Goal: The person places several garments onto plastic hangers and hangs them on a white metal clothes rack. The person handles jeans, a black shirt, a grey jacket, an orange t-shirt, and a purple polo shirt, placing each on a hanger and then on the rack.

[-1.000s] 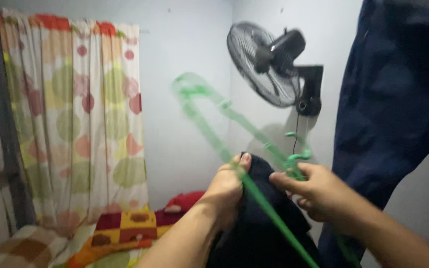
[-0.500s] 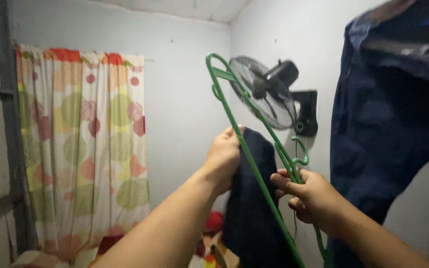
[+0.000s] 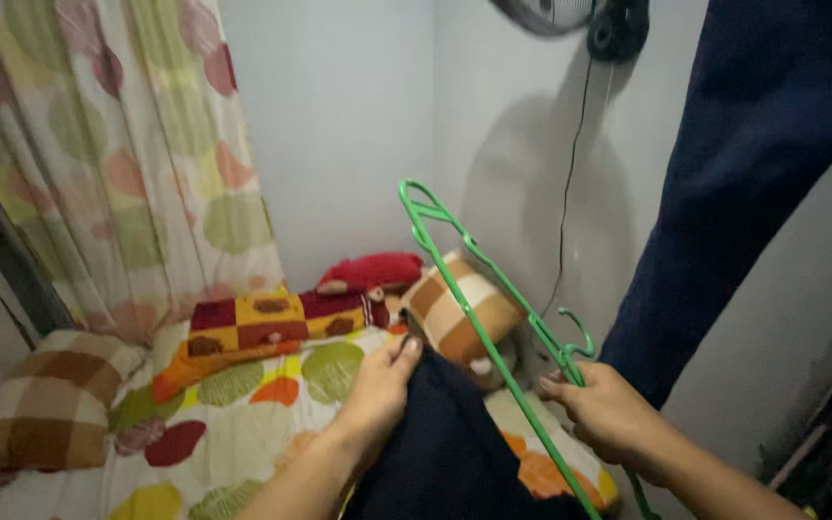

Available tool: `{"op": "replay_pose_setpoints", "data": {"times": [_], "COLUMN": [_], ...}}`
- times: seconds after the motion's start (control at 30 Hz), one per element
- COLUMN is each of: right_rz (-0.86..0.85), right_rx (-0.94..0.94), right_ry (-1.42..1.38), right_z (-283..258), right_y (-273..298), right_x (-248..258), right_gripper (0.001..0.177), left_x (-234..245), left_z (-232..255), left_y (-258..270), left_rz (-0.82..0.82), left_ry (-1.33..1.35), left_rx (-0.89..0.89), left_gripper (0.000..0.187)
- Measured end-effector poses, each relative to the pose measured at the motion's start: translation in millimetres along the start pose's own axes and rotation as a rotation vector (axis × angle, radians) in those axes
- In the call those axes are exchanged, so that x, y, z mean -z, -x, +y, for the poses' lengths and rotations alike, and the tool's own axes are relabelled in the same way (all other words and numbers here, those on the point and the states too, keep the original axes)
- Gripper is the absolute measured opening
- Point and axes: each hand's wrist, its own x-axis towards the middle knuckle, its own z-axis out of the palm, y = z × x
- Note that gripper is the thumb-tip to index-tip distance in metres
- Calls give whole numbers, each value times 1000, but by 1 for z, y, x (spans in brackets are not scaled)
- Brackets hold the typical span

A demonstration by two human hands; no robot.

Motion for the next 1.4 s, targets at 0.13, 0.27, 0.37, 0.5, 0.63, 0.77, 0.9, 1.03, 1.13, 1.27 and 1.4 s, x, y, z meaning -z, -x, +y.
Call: {"op": "replay_pose_setpoints", "data": {"times": [0.13,0.27,0.37,0.5,0.63,0.77,0.9,1.03,1.13,1.27,1.4], "right_rz": [51,80,92,14,-108,-170,-238,-217,-227,-447,-318], "right_rx": [-16,30,-94,-106,-232,-80,267,257,504,-70,-75], "right_ry": [96,299,505,471,261,143,-11,191,312,-413,101], "right_z": [68,125,226,363,410,389,342,298,274,235,231], "right_y": [-37,-80,-117,-157,-152,-123,-115,-111,-97,-66,-62], "right_x": [-7,0,-7,-38,-63,-75,-74,-72,-75,-85,-58], "right_gripper": [27,25,26,27,29,36,31,54,35,32,37], "left_x": [-5,-13,-40,-61,-68,-68,-70,-71,-66,-28,44], "left_z": [-56,-82,-93,-89,-106,-133,-170,-191,-185,-171,-185], "left_y": [19,35,68,86,94,99,107,109,94,80,118], "left_rz": [-54,-294,-249,-287,-534,-562,-531,-223,62,147,63], "left_ry": [-229,-847,-1488,-1678,-1253,-1148,-1238,-1022,-500,-282,168], "left_rx": [74,197,3,-124,278,398,251,44,-176,-256,128], "left_gripper": [34,36,72,85,122,125,58,21,13,9,24]}}
